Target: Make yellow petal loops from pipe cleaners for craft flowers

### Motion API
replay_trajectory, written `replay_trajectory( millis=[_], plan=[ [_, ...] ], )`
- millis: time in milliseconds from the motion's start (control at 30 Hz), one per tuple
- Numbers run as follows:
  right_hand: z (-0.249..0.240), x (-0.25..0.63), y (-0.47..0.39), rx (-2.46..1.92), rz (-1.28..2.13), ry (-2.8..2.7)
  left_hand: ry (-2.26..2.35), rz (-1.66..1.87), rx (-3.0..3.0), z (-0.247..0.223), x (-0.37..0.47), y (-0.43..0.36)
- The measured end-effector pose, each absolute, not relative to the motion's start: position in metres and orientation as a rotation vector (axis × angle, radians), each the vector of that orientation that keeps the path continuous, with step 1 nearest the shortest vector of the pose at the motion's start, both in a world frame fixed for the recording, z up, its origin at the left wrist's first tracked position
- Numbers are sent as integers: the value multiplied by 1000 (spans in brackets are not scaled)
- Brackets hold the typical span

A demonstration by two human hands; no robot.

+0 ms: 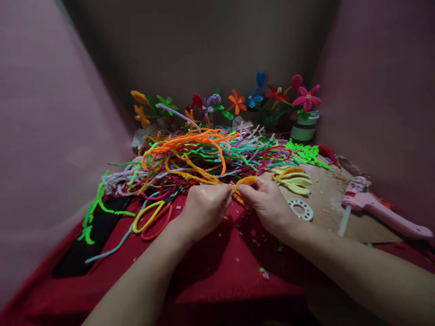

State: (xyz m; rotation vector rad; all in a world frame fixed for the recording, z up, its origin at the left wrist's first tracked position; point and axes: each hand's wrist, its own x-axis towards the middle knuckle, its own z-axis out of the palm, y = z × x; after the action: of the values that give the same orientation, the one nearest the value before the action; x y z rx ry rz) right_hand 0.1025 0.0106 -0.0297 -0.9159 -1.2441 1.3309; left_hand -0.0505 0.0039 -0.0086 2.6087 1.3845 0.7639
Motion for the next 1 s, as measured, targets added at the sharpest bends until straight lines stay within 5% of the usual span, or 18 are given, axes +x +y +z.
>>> replay_trajectory(
  millis=[133, 367, 500, 667, 867, 1000],
  plan=[
    [-35, 100, 16, -873, 1631, -937, 1463, 726, 3030, -19, -40, -1],
    [-27, 106, 15, -825, 1602, -1106, 1012, 712, 1412, -9, -53, 12],
    [-22, 107, 12, -868, 1559, -1138, 780, 579, 1108, -8, -64, 15],
    [-28, 105, 14, -902, 1598, -1040, 1005, 556, 1468, -3, -59, 9],
    [-36, 100, 17, -932, 1660, -824, 1565, 606, 2689, -20, -50, 6],
    [-39, 97, 9, -847, 1641, -982, 1705, 795, 2661, -13, -42, 10]
  ],
)
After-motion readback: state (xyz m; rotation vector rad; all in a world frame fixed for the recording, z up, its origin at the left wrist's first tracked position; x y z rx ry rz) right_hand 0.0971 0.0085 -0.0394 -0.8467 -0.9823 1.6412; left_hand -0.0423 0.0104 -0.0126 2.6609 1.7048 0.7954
